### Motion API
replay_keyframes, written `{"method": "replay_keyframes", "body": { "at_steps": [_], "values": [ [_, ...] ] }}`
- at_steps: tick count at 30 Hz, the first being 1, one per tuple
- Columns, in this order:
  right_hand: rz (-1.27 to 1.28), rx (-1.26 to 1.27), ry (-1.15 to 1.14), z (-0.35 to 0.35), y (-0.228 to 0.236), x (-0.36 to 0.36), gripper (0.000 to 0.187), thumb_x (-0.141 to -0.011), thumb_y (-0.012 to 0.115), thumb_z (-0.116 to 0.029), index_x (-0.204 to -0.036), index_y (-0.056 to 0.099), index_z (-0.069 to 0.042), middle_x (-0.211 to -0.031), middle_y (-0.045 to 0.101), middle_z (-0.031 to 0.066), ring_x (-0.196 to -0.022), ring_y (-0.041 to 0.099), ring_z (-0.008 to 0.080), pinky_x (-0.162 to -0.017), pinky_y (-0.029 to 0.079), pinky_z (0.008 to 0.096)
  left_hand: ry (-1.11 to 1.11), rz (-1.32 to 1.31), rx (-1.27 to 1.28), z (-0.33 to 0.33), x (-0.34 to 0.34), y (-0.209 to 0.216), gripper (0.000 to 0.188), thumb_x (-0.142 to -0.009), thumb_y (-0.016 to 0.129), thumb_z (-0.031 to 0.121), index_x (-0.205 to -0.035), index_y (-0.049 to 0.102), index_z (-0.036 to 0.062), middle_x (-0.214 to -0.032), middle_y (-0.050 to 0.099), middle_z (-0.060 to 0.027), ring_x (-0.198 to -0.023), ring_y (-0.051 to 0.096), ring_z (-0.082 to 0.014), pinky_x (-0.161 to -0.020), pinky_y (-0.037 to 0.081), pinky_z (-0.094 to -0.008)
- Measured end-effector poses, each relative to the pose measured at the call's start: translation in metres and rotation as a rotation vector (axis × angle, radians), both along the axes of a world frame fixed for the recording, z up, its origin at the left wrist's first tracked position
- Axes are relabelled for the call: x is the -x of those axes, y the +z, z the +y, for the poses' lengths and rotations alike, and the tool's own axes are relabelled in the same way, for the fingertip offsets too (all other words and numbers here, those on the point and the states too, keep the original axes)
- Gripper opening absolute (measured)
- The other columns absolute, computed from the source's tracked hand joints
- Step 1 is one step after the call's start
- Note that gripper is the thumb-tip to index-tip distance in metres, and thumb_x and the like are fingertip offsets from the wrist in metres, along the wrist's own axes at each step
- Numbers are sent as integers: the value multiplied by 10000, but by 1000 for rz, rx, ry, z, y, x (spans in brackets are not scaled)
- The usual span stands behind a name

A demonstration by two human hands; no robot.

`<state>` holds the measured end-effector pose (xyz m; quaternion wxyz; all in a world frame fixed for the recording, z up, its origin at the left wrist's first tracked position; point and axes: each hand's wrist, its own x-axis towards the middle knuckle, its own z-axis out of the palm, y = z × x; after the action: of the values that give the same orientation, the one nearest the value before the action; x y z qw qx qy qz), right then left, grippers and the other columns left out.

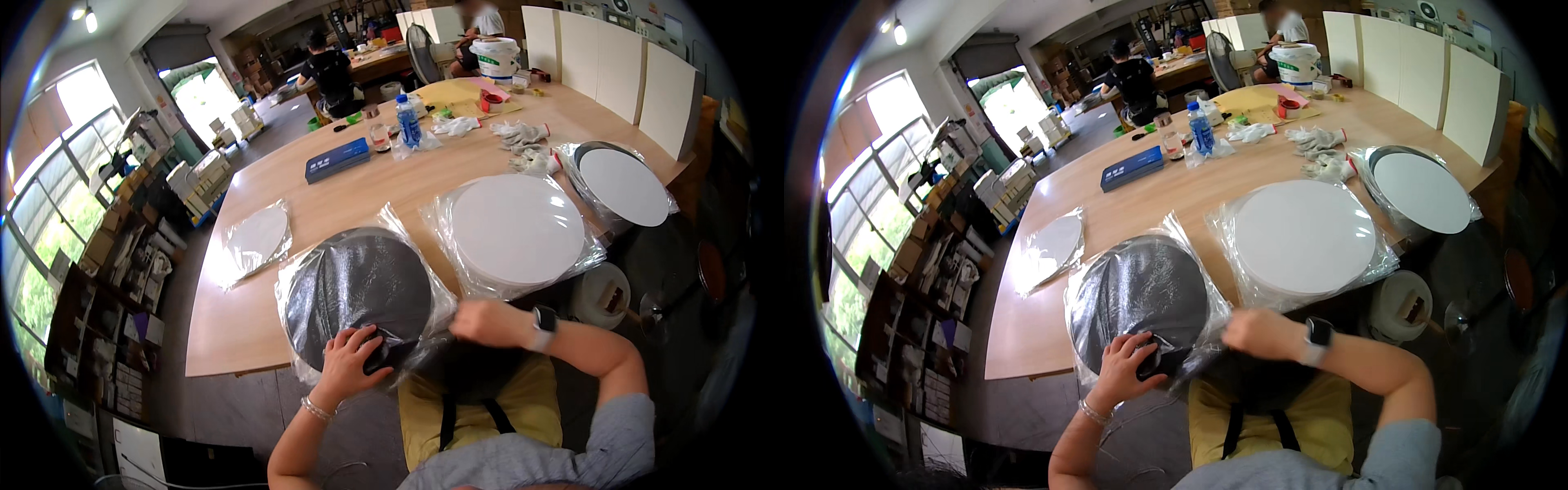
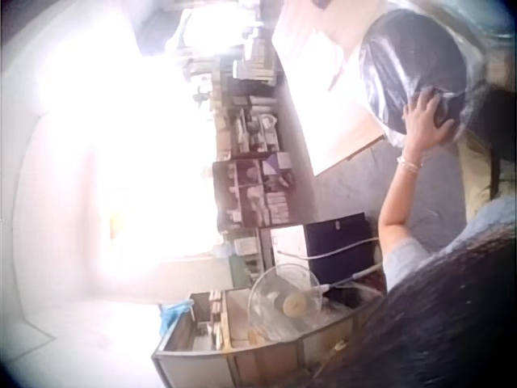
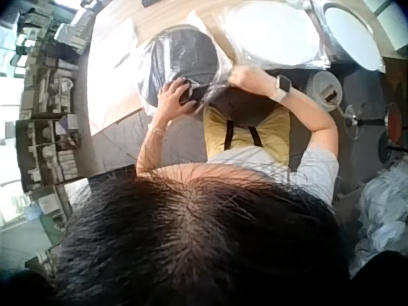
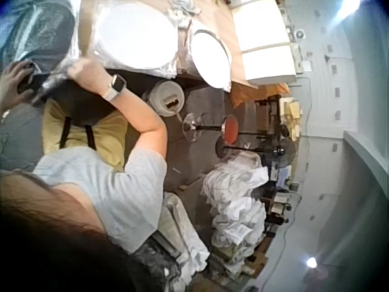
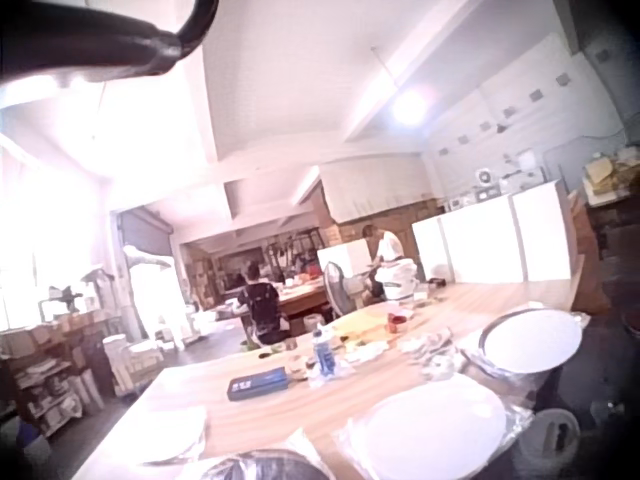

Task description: The person wraps circular discs in clear plastic film at a workbench. They pick up a disc, place it on a plastic sheet, and fold the film over the disc to enclose it. The person repeats this process for multiple discs, stacking the wrapped items on the table.

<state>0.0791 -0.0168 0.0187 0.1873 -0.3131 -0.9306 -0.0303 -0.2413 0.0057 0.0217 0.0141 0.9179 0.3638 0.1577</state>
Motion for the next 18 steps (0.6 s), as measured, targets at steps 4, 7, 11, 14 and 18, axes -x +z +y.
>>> {"method": "replay_keyframes", "body": {
  "at_steps": [4,7,11,14,18],
  "values": [
    [26,46,-3,-56,36,-9,127,-792,636,-161,-853,582,-64,-792,582,43,-777,575,220,-722,500,323,44,-13,6,1,9,3,561,-653,776,397,-1121,613,133,-1290,517,-35,-1140,457,-308,-944,371,-455],
    [279,-155,31,-37,50,23,244,-785,651,-165,-992,601,-45,-920,611,63,-862,583,221,-769,495,320,16,-22,45,6,4,4,569,-652,778,398,-1129,606,139,-1297,512,-37,-1150,449,-317,-951,366,-459],
    [169,-1,53,-8,-17,43,260,-785,599,-147,-1012,612,-21,-956,621,64,-876,577,215,-761,493,303,-43,-107,139,3,0,16,315,-712,772,225,-966,657,80,-1244,558,-92,-1114,539,-318,-916,439,-414],
    [145,-52,17,-12,-32,50,224,-767,548,-119,-951,624,-16,-845,583,57,-725,550,198,-672,483,281,-28,-298,244,4,8,4,178,-739,745,138,-875,660,60,-1173,611,-90,-1119,558,-323,-905,449,-418],
    [240,-31,-93,-18,-29,65,53,-756,545,-99,-797,542,-67,-760,526,47,-728,553,189,-642,478,269,9,-347,319,1,-2,12,127,-747,730,89,-832,646,44,-1129,641,-114,-1143,553,-337,-933,443,-418]
  ]
}}
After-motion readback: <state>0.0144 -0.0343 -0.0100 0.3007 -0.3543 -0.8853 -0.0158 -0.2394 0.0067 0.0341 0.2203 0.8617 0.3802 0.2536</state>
